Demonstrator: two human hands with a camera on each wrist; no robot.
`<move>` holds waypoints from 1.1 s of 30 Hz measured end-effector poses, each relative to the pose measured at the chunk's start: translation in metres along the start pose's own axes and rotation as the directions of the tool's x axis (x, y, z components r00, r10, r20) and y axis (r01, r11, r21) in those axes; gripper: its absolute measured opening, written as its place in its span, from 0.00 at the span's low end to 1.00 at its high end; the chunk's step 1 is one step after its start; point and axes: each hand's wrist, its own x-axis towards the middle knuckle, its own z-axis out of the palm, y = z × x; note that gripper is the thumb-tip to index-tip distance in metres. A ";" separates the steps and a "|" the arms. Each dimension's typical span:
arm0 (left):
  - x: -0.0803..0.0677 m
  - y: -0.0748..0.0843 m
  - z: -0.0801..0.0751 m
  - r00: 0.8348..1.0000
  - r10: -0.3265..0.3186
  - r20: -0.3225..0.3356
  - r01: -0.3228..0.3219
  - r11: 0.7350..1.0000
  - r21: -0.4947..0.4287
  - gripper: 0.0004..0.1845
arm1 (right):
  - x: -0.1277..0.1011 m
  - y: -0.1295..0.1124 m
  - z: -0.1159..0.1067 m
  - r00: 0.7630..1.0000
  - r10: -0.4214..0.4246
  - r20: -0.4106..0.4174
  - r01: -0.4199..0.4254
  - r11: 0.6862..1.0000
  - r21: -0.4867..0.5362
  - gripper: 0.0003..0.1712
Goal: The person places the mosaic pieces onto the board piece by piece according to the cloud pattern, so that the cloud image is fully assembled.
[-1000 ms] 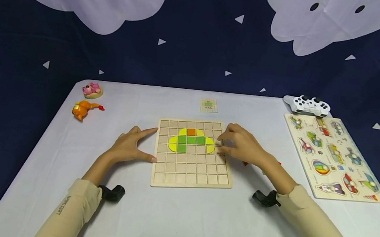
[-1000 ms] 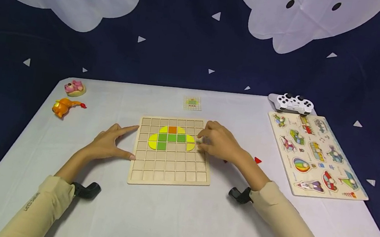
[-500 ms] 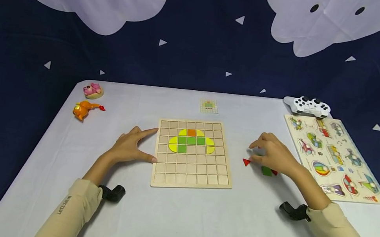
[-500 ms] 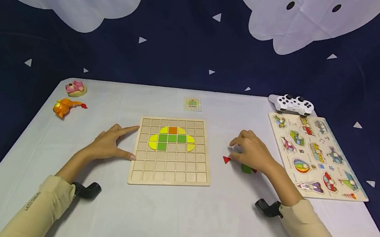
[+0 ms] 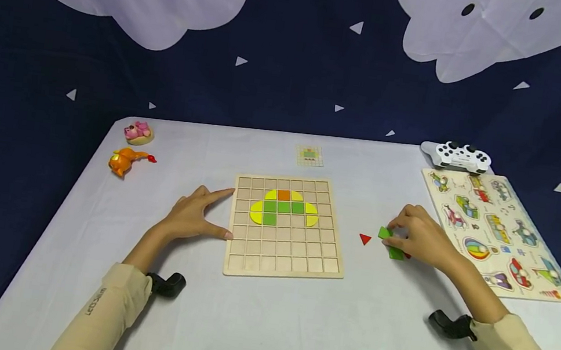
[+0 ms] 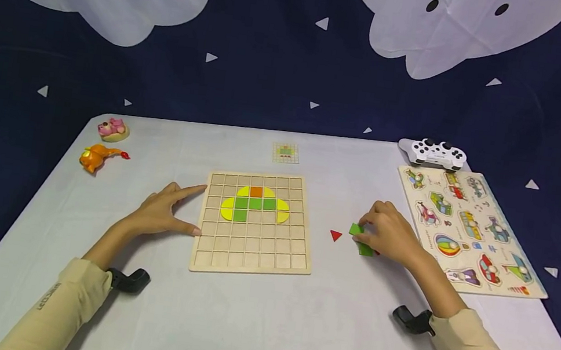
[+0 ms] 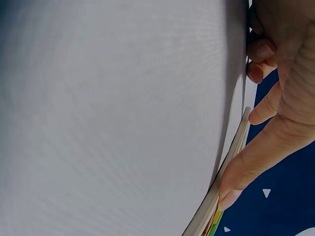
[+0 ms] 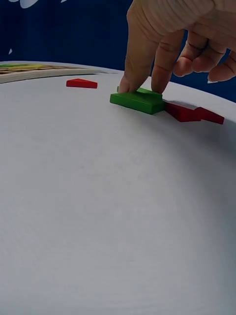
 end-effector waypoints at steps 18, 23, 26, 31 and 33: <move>0.002 0.002 -0.001 1.000 0.001 -0.004 -0.001 1.000 0.002 0.57 | 0.013 -0.002 0.004 0.996 -0.063 -0.056 0.063 0.998 -0.001 0.12; 0.001 0.002 0.000 1.000 0.000 0.001 0.000 1.000 -0.001 0.57 | 0.022 -0.015 0.006 0.992 -0.098 -0.080 0.100 0.995 0.021 0.10; 0.001 0.002 0.000 1.000 0.000 -0.001 0.000 1.000 0.000 0.57 | 0.029 -0.025 0.008 0.989 -0.125 -0.080 0.127 0.991 0.029 0.10; 0.000 0.001 -0.001 1.000 -0.003 -0.003 0.003 1.000 0.004 0.57 | 0.040 -0.041 0.012 0.989 -0.139 -0.060 0.142 0.989 0.049 0.11; 0.000 0.001 -0.001 1.000 -0.003 -0.004 0.003 1.000 0.006 0.57 | 0.044 -0.049 0.012 0.988 -0.149 -0.049 0.152 0.987 0.056 0.11</move>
